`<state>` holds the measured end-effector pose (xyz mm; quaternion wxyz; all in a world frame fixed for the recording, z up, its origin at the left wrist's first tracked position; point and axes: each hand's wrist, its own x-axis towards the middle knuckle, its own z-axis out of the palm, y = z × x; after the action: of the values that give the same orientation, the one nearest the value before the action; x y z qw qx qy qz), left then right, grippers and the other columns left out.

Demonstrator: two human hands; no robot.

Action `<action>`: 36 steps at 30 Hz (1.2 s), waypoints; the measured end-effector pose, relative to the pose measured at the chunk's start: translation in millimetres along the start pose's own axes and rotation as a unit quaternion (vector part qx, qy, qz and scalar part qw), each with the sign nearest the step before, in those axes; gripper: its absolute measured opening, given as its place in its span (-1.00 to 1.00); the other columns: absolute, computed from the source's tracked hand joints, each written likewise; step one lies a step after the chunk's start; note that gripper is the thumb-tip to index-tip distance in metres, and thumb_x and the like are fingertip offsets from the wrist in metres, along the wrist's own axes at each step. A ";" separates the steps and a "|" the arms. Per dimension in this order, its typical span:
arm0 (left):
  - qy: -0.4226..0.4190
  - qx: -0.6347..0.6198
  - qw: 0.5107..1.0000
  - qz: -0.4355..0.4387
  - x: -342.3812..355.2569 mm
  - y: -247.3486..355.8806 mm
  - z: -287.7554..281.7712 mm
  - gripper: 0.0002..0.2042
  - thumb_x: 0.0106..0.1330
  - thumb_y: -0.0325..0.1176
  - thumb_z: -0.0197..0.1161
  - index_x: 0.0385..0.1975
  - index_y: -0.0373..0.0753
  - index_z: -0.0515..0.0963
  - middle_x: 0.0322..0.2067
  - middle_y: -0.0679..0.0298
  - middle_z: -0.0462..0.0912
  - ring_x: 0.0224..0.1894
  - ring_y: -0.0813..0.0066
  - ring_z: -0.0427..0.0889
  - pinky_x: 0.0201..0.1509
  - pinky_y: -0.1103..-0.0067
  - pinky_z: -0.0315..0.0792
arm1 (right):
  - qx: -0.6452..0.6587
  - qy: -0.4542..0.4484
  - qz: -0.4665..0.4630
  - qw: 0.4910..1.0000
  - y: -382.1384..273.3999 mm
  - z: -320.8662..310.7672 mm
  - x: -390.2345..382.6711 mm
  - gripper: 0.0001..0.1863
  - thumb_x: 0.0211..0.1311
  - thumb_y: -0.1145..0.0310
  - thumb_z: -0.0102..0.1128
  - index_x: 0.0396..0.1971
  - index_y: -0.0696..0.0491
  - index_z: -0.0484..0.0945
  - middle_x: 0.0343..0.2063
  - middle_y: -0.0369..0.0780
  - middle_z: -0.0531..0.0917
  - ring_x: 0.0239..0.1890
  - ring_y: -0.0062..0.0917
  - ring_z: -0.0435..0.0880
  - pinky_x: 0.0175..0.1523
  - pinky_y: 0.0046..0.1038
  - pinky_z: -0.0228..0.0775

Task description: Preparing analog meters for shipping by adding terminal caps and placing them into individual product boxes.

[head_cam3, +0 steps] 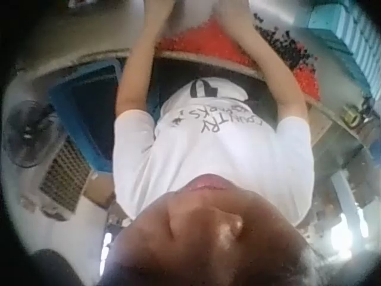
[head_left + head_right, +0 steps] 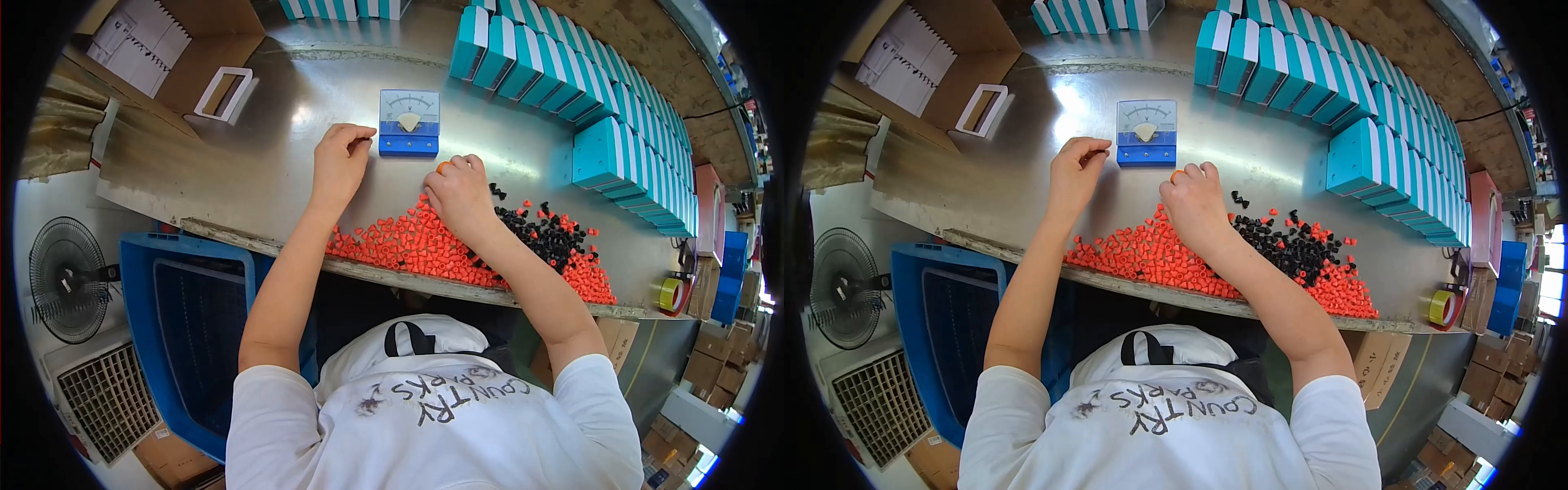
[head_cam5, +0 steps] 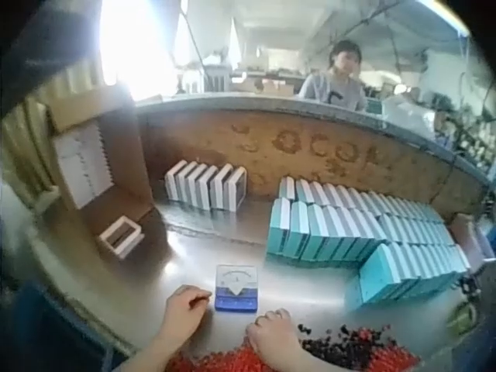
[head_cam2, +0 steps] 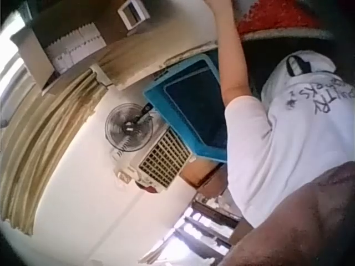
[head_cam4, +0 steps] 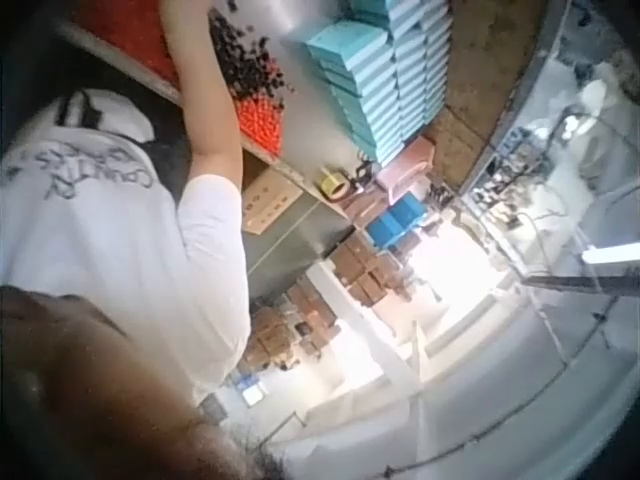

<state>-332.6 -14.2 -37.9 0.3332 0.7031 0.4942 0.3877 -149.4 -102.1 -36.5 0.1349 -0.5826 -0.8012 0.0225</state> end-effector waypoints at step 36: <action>0.001 0.210 0.965 0.157 -2.6 11.9 24.4 -0.86 0.05 -0.47 0.23 -0.37 -0.26 0.57 -0.43 0.17 0.56 -0.32 0.22 0.52 -0.22 0.42 0.42 | -0.091 0.102 0.082 0.987 18.6 -0.8 52.3 -0.79 -0.04 0.17 0.26 -0.61 -0.01 0.56 -0.58 -0.26 0.58 -0.38 -0.46 0.49 -0.18 -0.37 0.12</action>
<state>-306.6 -22.2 -39.9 0.1125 0.8259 0.4480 0.3232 -146.8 -47.1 -29.4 0.1604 -0.6552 -0.7316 -0.0989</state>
